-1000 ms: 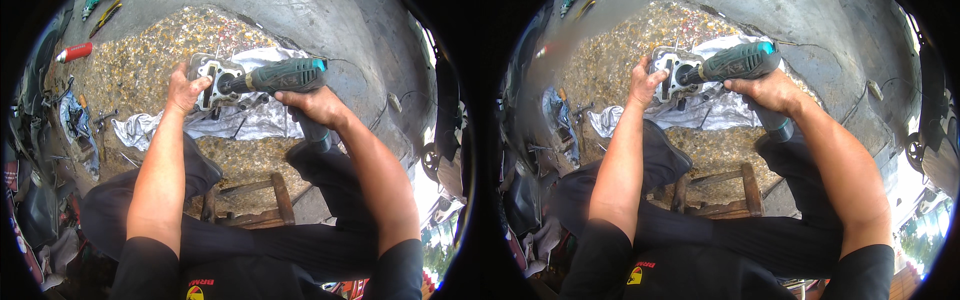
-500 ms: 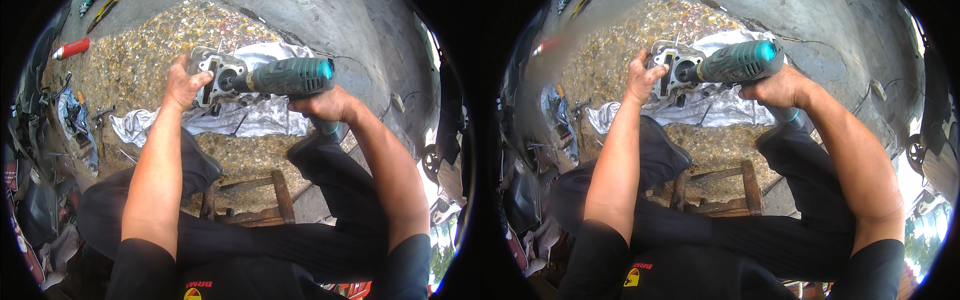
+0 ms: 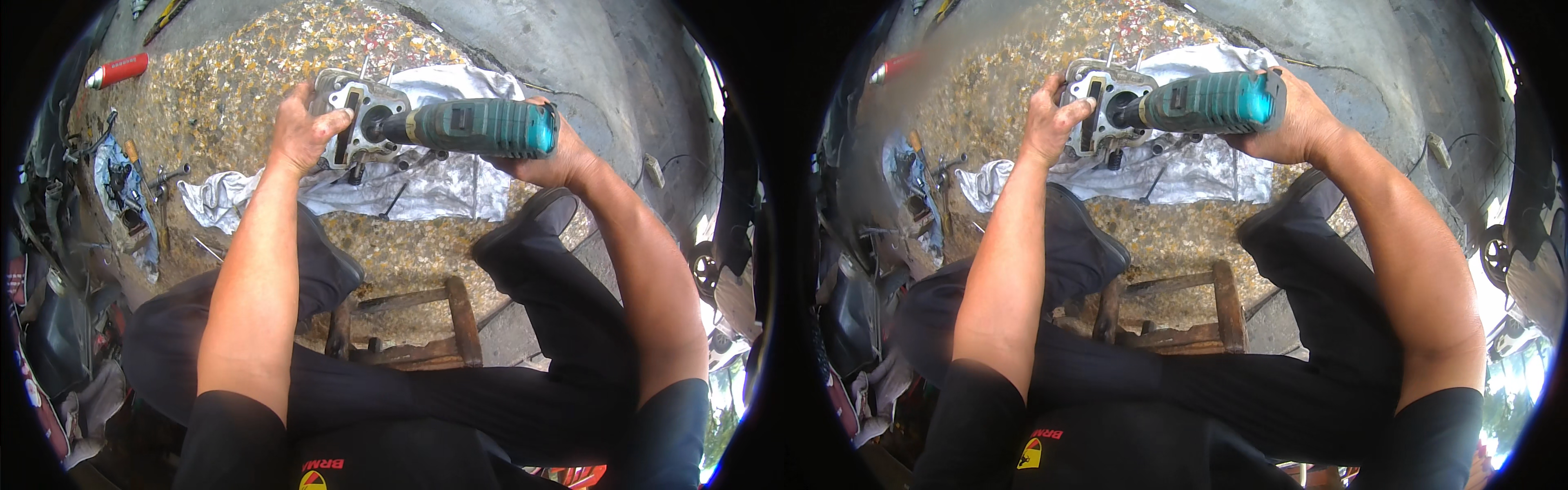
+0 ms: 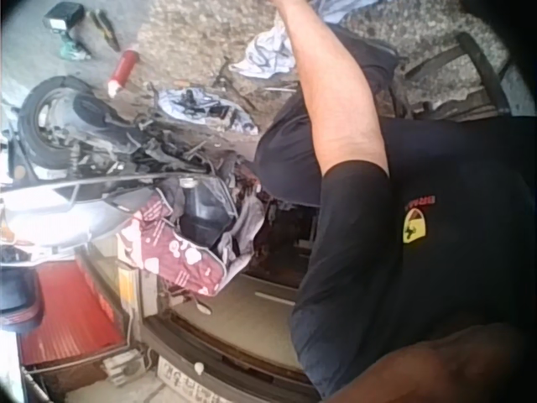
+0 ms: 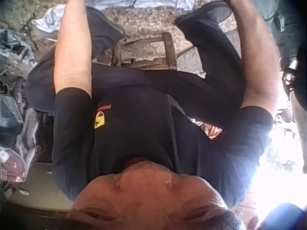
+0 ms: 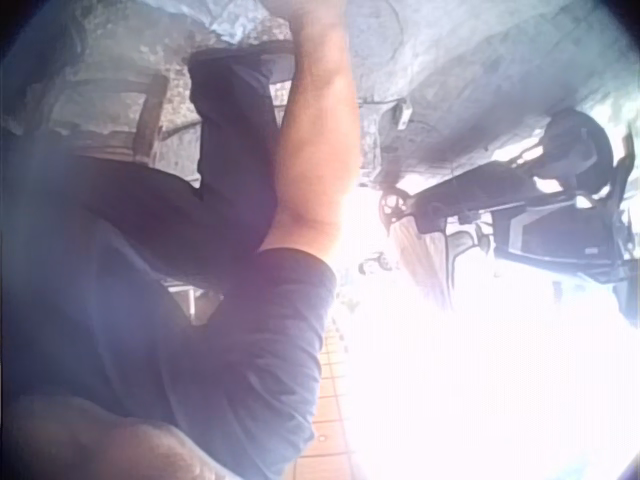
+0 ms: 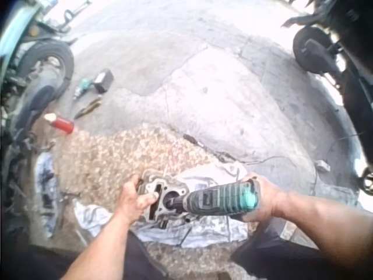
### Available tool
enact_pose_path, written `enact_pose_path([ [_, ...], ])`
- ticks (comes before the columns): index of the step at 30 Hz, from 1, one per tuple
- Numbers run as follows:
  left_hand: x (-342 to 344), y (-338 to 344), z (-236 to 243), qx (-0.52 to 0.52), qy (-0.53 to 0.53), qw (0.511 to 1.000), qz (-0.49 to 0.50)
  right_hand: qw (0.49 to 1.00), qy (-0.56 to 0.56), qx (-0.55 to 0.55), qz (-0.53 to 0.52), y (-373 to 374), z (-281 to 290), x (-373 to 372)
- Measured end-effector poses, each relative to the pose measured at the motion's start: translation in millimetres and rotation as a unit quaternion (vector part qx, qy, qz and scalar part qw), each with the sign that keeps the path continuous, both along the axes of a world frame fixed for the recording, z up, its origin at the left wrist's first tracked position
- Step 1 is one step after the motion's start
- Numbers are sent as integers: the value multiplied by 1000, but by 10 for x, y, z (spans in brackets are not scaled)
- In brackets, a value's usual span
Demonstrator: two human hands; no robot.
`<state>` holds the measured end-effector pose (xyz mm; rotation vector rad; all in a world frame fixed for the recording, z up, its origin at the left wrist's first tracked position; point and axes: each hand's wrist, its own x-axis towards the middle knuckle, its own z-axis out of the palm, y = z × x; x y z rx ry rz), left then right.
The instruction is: The person cleans a motorcycle engine cylinder head with a cloth, then uses a cordless drill to remove and insert bolts into the cylinder head. The person handles the cylinder head and drill throughout the task.
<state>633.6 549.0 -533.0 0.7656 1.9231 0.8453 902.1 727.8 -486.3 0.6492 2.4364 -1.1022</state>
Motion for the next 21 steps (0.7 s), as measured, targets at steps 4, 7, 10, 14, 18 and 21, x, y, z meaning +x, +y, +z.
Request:
enact_pose_path([
  [4,-3,2,-29,-2,28,1000,-2,988,37,-96,-112,-11,223,-110],
  [7,3,1,-36,-3,47,999,-13,970,3,-175,-168,-51,347,-191],
  [10,11,7,-22,2,37,999,-7,952,-21,-233,-198,-109,402,-217],
  [14,17,7,-15,11,14,1000,7,915,-24,-328,-233,-185,368,-194],
  [18,-7,18,-34,-4,38,999,-9,855,-96,-421,-287,-182,349,-147],
  [21,-17,44,-63,5,20,1000,12,854,-141,-417,-279,-156,364,-142],
])
